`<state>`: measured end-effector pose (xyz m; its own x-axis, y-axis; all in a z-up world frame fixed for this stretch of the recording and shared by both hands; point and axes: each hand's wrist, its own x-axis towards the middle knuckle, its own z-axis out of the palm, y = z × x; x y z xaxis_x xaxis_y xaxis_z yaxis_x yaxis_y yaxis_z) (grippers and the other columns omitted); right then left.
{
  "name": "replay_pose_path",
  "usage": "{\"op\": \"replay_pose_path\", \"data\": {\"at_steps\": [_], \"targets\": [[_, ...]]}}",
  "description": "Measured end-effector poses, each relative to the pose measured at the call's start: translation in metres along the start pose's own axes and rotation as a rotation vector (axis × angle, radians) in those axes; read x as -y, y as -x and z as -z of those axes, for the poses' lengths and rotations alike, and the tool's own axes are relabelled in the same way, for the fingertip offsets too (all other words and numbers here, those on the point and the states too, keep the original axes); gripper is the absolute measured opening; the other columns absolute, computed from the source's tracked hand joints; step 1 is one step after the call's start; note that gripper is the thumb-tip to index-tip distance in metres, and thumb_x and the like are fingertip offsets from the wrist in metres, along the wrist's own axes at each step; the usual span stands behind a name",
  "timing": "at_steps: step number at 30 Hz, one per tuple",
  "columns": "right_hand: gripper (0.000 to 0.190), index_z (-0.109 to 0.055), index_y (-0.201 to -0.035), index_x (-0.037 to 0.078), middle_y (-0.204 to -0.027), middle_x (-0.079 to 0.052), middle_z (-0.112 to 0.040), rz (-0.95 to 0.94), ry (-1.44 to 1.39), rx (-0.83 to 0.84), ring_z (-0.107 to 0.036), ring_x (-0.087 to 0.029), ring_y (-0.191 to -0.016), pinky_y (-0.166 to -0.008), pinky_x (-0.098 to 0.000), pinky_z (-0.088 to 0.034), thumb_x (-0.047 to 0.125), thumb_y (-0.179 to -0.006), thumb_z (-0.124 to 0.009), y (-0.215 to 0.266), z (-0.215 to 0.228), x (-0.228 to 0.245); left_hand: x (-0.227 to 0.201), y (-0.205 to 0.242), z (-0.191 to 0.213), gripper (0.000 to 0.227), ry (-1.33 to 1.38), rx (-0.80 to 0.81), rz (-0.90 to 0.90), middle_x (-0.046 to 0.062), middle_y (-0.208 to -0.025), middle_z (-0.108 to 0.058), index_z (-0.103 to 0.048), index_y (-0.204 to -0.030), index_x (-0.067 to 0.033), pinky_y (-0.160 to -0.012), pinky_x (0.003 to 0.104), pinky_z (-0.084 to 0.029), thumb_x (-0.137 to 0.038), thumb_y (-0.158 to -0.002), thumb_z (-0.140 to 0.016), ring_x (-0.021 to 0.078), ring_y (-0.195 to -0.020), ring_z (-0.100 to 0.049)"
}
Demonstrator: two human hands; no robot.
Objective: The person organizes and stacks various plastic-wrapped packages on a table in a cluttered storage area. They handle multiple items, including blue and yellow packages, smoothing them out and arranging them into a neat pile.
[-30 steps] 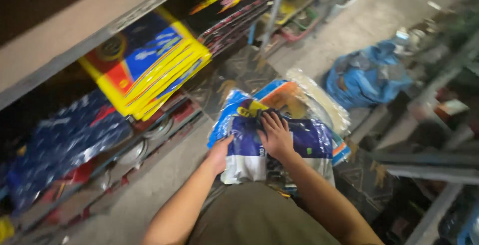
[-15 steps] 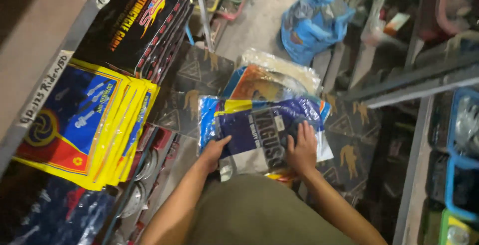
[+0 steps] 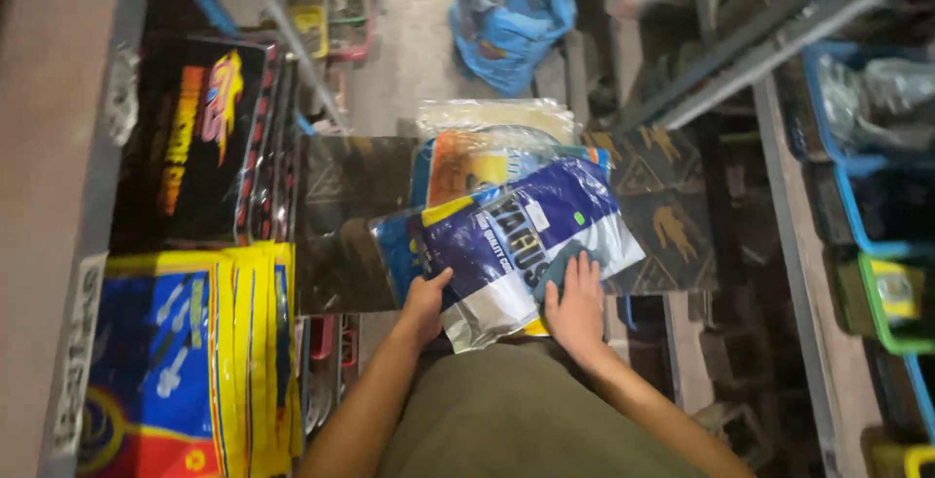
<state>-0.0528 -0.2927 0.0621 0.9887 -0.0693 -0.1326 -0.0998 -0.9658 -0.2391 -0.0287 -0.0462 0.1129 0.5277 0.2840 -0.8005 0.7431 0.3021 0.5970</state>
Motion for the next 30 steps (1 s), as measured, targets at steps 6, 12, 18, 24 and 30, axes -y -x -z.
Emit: {"op": "replay_pose_path", "data": {"at_steps": [6,12,18,24,30], "targets": [[0.071,-0.04,-0.155,0.003,-0.168,-0.016,-0.028,-0.051,0.013,0.057,-0.028,-0.038,-0.154,-0.119,-0.0553,-0.031,0.049,-0.102,-0.046,0.033,-0.002,0.004,-0.009,0.002,0.011,0.065,0.079,0.057,0.005,0.037,-0.127,-0.063,-0.061,-0.129,0.013,-0.095,0.059,-0.051,-0.026,-0.083,-0.083,0.0464,-0.121,-0.061],[0.067,-0.046,-0.151,0.002,-0.164,-0.019,-0.036,-0.042,0.113,0.022,-0.035,-0.037,-0.151,-0.117,-0.0545,-0.034,0.047,-0.102,-0.047,0.01,0.015,0.009,0.002,-0.013,0.008,0.062,0.065,0.046,-0.006,0.034,-0.115,-0.069,-0.065,-0.124,0.0126,-0.089,0.058,-0.054,-0.026,-0.081,-0.086,0.0443,-0.11,-0.067],[0.069,-0.041,-0.154,-0.002,-0.165,-0.023,-0.033,-0.001,0.062,-0.013,-0.033,-0.041,-0.151,-0.118,-0.0598,-0.031,0.046,-0.105,-0.044,-0.056,0.015,-0.005,0.043,-0.056,0.01,0.052,-0.017,0.017,-0.089,0.023,-0.102,-0.075,-0.074,-0.111,0.0048,-0.081,0.05,-0.057,-0.036,-0.08,-0.087,0.0347,-0.099,-0.073],[0.068,-0.043,-0.153,-0.002,-0.162,-0.024,-0.037,0.269,0.119,-0.01,-0.035,-0.044,-0.149,-0.116,-0.0594,-0.032,0.045,-0.103,-0.045,-0.123,0.02,0.009,0.07,-0.076,0.005,0.06,-0.121,-0.059,-0.138,0.023,-0.105,-0.075,-0.076,-0.112,0.0013,-0.085,0.047,-0.056,-0.05,-0.082,-0.082,0.037,-0.108,-0.071],[0.061,-0.057,-0.143,0.001,-0.15,-0.02,-0.054,0.641,0.132,-0.199,-0.049,-0.042,-0.139,-0.109,-0.0545,-0.04,0.037,-0.093,-0.063,-0.159,-0.011,0.046,0.081,-0.056,-0.007,0.059,-0.156,-0.221,-0.115,0.02,-0.111,-0.075,-0.076,-0.115,-0.0032,-0.091,0.046,-0.056,-0.053,-0.084,-0.078,0.0339,-0.114,-0.069]]}}
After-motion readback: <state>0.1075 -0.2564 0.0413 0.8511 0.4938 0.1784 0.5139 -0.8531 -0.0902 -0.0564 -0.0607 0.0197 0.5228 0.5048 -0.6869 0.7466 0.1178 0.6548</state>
